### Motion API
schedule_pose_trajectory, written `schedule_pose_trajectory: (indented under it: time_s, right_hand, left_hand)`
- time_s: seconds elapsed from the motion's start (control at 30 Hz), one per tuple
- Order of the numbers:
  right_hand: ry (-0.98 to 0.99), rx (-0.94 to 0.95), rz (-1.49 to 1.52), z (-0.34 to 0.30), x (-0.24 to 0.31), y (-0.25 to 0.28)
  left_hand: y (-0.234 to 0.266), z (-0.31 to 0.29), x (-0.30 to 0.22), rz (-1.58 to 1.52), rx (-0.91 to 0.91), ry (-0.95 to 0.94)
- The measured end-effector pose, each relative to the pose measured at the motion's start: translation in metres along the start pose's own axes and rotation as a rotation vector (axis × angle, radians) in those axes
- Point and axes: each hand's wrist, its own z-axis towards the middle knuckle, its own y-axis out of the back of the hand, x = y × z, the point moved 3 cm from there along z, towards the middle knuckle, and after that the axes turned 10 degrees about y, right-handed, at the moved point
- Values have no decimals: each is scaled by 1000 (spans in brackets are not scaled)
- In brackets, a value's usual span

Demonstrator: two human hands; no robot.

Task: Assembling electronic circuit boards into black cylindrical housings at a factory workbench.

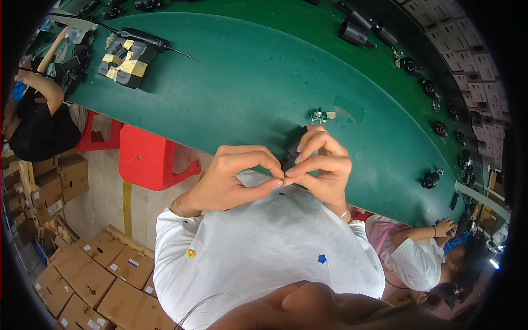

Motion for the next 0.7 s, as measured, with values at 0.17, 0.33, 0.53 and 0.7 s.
schedule_pose_trajectory:
  time_s: [0.17, 0.33, 0.53, 0.7]
  right_hand:
    - [173, -29, -136, 1, 9, 2]
    - [289, -32, -218, -2, 11, 3]
    - [346, -56, -265, -6, 13, 3]
    - [362, -52, -245, -7, 13, 4]
  left_hand:
    - [-4, -3, -6, 4, -18, -63]
    - [-6, -3, -7, 23, -35, -130]
    - [-6, -2, -10, 76, -42, -207]
    - [-9, -4, -11, 162, -79, -272]
